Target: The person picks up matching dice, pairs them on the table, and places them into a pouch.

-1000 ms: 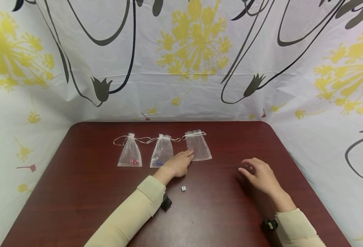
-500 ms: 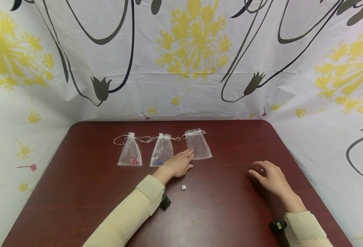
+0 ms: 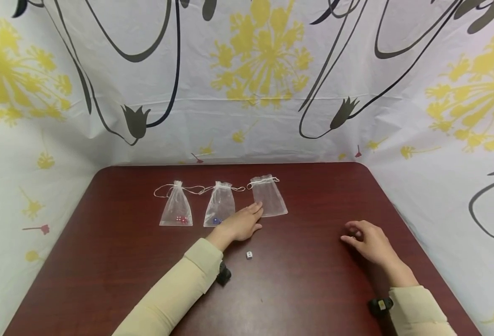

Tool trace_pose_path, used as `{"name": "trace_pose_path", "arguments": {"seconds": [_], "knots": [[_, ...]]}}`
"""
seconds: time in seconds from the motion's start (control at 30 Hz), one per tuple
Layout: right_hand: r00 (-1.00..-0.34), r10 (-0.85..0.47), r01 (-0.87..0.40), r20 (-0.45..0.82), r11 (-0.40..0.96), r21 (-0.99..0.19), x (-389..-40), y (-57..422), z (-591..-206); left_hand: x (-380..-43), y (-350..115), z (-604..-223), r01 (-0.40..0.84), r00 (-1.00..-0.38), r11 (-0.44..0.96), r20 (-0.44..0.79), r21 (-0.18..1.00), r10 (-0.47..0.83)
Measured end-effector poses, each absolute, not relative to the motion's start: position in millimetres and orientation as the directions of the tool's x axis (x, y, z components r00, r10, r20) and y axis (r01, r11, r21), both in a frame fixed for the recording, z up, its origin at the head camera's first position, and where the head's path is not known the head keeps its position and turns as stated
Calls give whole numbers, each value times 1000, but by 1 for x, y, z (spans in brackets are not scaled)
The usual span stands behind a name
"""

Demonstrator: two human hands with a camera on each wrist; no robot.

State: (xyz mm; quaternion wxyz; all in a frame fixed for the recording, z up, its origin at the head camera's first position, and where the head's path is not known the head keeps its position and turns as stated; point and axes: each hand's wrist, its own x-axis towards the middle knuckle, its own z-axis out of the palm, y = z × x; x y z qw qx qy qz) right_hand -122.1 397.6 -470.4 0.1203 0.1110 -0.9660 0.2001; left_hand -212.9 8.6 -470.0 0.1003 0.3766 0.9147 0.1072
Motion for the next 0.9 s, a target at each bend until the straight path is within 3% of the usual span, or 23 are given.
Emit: {"name": "trace_pose_path", "arguments": {"seconds": [0.9], "knots": [[-952,-127,-223,278,911,-347,-114,407,-476,-214,7,-470,648,-699,689,-105,324,707]]}}
